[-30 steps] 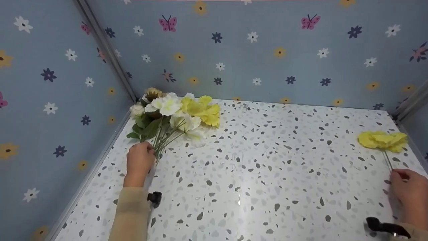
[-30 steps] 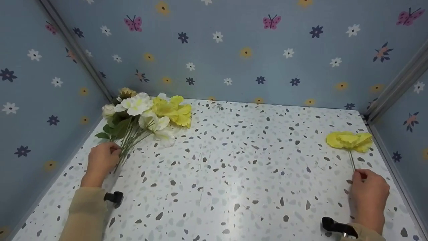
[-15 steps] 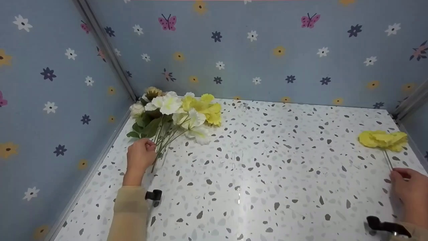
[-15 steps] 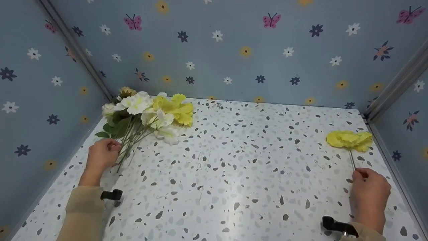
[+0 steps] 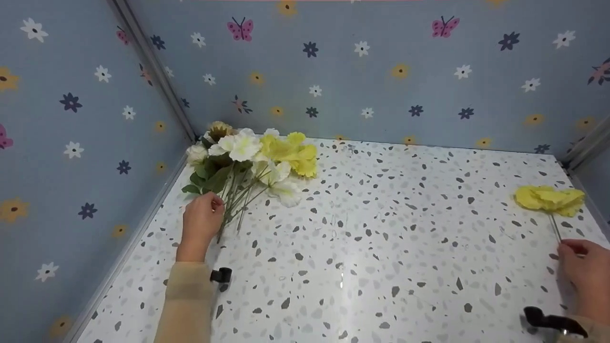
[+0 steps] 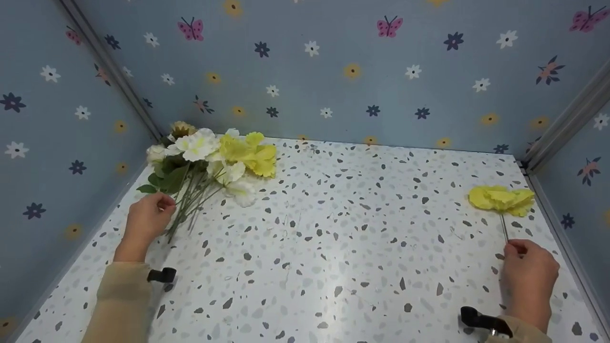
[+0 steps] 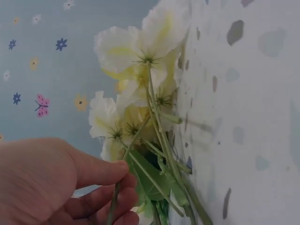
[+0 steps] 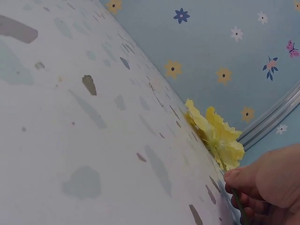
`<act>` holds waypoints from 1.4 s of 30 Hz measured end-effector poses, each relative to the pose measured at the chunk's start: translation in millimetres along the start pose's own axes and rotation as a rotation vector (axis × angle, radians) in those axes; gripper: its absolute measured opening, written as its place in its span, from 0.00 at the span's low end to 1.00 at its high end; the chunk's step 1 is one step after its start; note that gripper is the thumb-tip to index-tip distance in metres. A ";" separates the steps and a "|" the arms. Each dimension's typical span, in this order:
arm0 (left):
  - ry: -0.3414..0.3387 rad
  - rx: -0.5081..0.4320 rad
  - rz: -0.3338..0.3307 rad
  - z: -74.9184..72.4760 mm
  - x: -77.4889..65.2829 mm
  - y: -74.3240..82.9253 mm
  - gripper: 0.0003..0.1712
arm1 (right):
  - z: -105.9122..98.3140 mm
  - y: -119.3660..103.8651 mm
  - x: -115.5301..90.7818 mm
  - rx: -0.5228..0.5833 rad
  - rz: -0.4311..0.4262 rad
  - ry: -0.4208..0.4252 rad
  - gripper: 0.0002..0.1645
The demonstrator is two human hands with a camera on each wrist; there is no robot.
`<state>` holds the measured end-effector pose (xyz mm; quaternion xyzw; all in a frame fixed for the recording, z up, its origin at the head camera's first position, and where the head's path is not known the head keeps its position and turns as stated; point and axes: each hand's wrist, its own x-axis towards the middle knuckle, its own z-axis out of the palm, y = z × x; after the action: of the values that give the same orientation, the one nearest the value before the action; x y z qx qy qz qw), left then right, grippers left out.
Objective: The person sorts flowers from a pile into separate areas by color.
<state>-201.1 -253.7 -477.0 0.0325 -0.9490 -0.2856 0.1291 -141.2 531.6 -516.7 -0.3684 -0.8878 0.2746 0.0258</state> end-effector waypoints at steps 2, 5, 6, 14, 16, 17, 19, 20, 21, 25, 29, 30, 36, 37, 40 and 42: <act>-0.011 0.021 0.038 2.4 0.5 -0.6 0.03 | 0.2 0.8 0.5 0.003 0.006 0.001 0.25; -0.053 0.025 0.076 2.2 0.8 1.2 0.03 | 0.6 2.8 1.5 0.004 0.023 -0.002 0.25; -0.073 0.021 0.078 1.3 0.6 2.4 0.03 | 0.3 3.2 1.8 0.002 0.030 -0.006 0.25; -0.275 0.034 0.068 -4.9 -0.8 6.3 0.08 | -7.6 -3.8 -8.2 -0.039 0.051 -0.018 0.26; -0.309 0.042 0.062 -2.6 -0.8 4.8 0.10 | -8.7 -6.1 -11.4 -0.036 0.061 -0.021 0.26; -0.319 0.045 0.062 -1.3 -0.8 4.0 0.11 | -9.1 -6.8 -12.8 -0.034 0.062 -0.022 0.26; -0.328 0.055 0.062 1.5 -0.7 1.8 0.12 | -9.3 -7.1 -14.7 -0.029 0.055 -0.016 0.26; -0.325 0.062 0.064 2.6 -1.0 0.7 0.12 | -9.3 -7.1 -15.7 -0.024 0.045 -0.011 0.26; -0.320 0.069 0.064 3.7 -1.2 -0.4 0.11 | -9.4 -6.9 -16.4 -0.017 0.033 -0.004 0.26; -0.303 0.065 0.068 4.2 -2.1 0.3 0.10 | -12.0 -7.7 -20.1 -0.007 -0.012 0.001 0.26; -0.297 0.032 0.055 -0.7 -2.7 9.9 0.07 | -14.4 -8.9 -22.0 -0.004 -0.010 -0.009 0.26; -0.296 0.021 0.055 -2.5 -2.6 13.2 0.07 | -14.4 -8.7 -21.9 -0.002 -0.008 -0.006 0.26; -0.271 -0.081 0.033 -10.2 -2.6 30.2 0.08 | -14.0 -7.4 -19.9 0.008 0.004 0.000 0.25; -0.263 -0.110 0.021 -10.7 -2.8 32.1 0.08 | -14.2 -7.8 -20.2 0.008 0.007 -0.005 0.26; -0.234 -0.204 -0.016 -12.3 -4.3 36.7 0.09 | -13.9 -10.4 -21.3 0.004 0.001 -0.021 0.26; -0.203 -0.250 -0.041 -13.1 -5.9 37.3 0.10 | -12.3 -13.8 -22.0 -0.003 -0.018 -0.031 0.27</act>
<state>-191.5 -228.7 -447.2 0.0065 -0.9134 -0.4060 0.0296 -131.1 514.7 -495.8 -0.3563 -0.8918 0.2786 0.0138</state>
